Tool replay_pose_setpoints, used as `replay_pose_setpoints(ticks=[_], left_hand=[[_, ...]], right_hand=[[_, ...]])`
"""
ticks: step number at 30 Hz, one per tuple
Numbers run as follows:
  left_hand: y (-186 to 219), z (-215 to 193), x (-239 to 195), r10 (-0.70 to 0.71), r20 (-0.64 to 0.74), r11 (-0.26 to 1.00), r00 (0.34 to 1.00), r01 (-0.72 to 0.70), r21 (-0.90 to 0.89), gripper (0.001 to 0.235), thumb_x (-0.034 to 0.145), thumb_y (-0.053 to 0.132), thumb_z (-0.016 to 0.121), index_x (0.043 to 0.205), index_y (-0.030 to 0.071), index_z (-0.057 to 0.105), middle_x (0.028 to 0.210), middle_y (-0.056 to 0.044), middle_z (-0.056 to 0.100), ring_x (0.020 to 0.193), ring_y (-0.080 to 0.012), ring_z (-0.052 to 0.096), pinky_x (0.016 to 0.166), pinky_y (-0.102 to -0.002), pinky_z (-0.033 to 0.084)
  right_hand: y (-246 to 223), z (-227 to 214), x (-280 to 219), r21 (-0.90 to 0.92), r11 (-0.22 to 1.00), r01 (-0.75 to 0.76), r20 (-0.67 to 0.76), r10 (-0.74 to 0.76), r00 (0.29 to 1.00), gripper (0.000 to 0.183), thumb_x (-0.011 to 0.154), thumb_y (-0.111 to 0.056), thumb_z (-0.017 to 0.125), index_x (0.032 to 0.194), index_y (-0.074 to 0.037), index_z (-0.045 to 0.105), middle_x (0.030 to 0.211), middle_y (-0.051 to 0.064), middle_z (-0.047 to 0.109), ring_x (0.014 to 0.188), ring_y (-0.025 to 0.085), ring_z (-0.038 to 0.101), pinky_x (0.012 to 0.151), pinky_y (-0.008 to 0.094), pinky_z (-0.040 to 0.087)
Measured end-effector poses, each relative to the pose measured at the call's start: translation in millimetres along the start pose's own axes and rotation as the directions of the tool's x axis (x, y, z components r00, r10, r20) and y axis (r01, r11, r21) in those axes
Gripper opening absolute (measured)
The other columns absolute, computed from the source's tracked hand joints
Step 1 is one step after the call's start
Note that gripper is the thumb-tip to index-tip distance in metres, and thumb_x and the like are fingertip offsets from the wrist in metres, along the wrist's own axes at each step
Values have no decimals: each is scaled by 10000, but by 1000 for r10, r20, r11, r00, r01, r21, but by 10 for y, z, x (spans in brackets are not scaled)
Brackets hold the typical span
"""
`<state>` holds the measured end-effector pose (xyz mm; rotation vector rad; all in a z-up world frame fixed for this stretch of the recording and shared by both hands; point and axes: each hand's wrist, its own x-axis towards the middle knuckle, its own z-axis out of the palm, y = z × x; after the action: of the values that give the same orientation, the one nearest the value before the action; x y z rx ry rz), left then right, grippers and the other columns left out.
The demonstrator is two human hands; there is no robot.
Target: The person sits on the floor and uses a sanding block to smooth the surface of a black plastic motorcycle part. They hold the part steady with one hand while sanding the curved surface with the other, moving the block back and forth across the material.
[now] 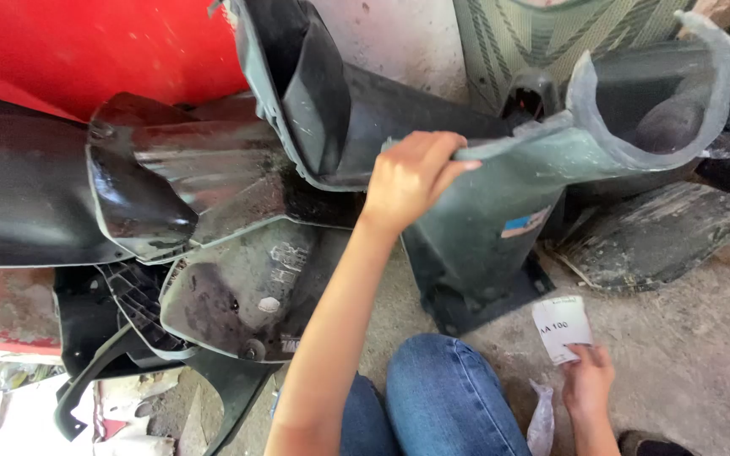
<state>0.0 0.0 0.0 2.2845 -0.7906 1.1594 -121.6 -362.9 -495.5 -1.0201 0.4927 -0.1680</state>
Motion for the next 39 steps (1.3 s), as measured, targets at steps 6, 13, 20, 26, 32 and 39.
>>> replay_pose_setpoints(ticks=[6, 13, 20, 26, 32, 39], left_hand=[[77, -178, -190, -105, -13, 990, 994, 105, 98, 252, 921, 320, 780, 1024, 101, 711, 902, -51, 723, 826, -245, 707, 686, -379, 548], [-107, -389, -327, -220, 8, 973, 976, 218, 77, 227, 953, 299, 759, 1044, 97, 711, 933, -58, 734, 857, -243, 718, 707, -367, 557], [-241, -527, -461, -359, 115, 912, 926, 374, -169, 360, 974, 292, 719, 1248, 70, 650, 1228, -119, 708, 1144, -299, 691, 959, -373, 542], [-562, -434, -813, -449, 129, 863, 884, 467, -195, 399, 1036, 236, 634, 1390, 57, 595, 1386, -178, 630, 1365, -380, 565, 1100, -418, 458], [-600, -378, -774, -492, 113, 837, 863, 504, -211, 292, 1016, 217, 657, 1259, 56, 668, 1236, -151, 693, 1186, -339, 667, 999, -389, 516], [-780, -43, -947, -471, -2, 853, 882, 455, -255, 265, 945, 162, 742, 1130, 12, 626, 1063, -150, 655, 1020, -354, 664, 912, -392, 525]], right_hand=[[-1513, 1317, -913, 141, 897, 420, 162, -439, 884, 138, 956, 11, 577, 1053, -52, 502, 1141, 130, 702, 1136, 225, 708, 1030, 365, 601], [-1789, 2082, -1231, 182, 670, 720, 52, -738, 673, 319, 1148, -166, 720, 1117, -39, 429, 1191, 146, 574, 1071, 216, 626, 966, 359, 581], [-2064, 3212, -921, -224, -108, 969, 181, -981, -67, 320, 1043, -216, 657, 1114, -106, 365, 1573, 252, 437, 1406, 397, 472, 1132, 503, 407], [-1598, 3757, -236, -222, -323, 920, 350, -907, -234, 312, 991, -154, 706, 1173, -109, 458, 1643, 196, 402, 1502, 442, 325, 1231, 590, 230], [-1376, 4261, -266, -263, -310, 914, 443, -880, -171, 470, 1104, -165, 663, 1458, -55, 375, 1657, 299, 289, 1571, 511, 184, 1285, 659, 139], [-1190, 4216, -339, -351, -472, 809, 735, -674, -75, 281, 986, -168, 681, 1259, -101, 700, 1351, 235, 599, 1377, 508, 459, 1255, 560, 151]])
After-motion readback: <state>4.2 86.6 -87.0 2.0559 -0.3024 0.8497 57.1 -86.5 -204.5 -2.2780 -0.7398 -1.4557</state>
